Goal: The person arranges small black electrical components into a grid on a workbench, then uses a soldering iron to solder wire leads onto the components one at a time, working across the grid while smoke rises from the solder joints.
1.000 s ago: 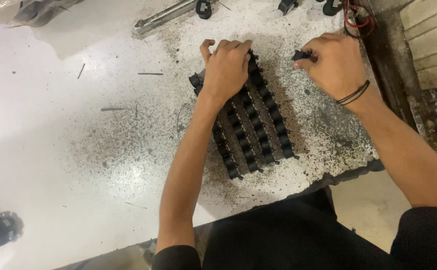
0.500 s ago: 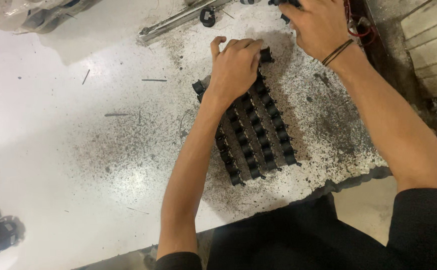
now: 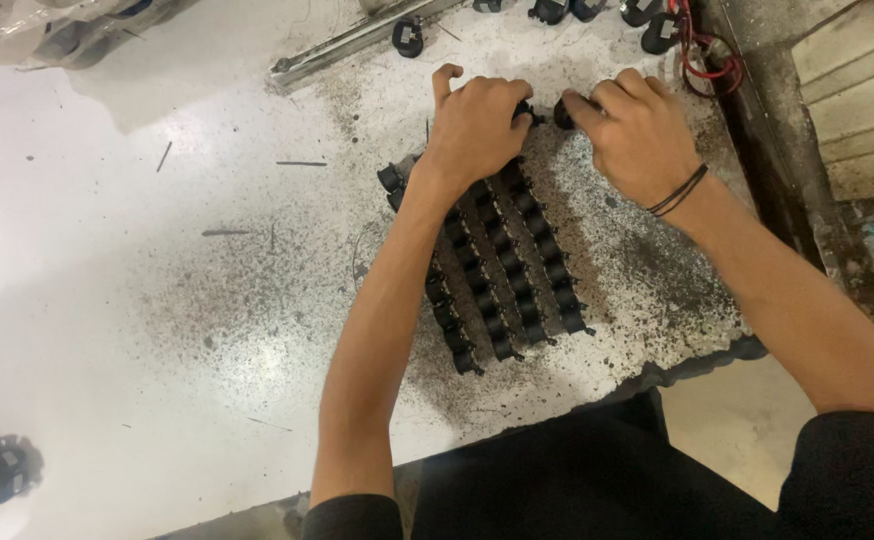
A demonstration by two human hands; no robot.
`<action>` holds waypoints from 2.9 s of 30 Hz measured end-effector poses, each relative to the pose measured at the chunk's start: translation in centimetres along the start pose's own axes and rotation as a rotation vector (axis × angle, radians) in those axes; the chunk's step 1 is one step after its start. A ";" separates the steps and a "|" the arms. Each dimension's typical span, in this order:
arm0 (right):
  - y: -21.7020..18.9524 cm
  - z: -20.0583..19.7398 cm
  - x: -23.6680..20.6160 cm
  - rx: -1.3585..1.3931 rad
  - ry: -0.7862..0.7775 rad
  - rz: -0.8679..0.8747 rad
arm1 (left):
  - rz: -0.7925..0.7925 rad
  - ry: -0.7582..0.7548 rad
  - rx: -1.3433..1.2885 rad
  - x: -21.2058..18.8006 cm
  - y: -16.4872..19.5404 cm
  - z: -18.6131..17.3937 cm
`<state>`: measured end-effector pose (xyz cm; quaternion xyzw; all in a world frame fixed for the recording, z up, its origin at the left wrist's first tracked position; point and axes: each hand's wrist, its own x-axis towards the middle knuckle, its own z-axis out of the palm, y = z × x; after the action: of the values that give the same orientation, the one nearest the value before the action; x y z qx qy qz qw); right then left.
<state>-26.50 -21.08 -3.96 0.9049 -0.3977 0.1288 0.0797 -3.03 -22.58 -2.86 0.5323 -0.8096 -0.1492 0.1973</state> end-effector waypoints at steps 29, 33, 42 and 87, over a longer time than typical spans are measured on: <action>-3.1 0.2 0.7 0.416 0.126 0.029 | 0.103 0.004 -0.103 0.3 -0.7 0.9; 0.5 -0.9 3.2 0.339 0.118 0.137 | 0.086 -0.020 -0.108 0.4 -0.6 0.8; 4.0 -0.6 2.3 0.149 0.190 0.020 | 0.064 -0.155 -0.043 -0.1 0.9 -0.7; 0.1 0.5 13.5 -0.172 0.344 -0.302 | 0.013 -0.268 0.114 -0.3 2.4 -1.0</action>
<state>-17.69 -30.72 -0.43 0.9088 -0.2479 0.2332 0.2415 -4.34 -21.38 -0.96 0.5127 -0.8393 -0.1712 0.0579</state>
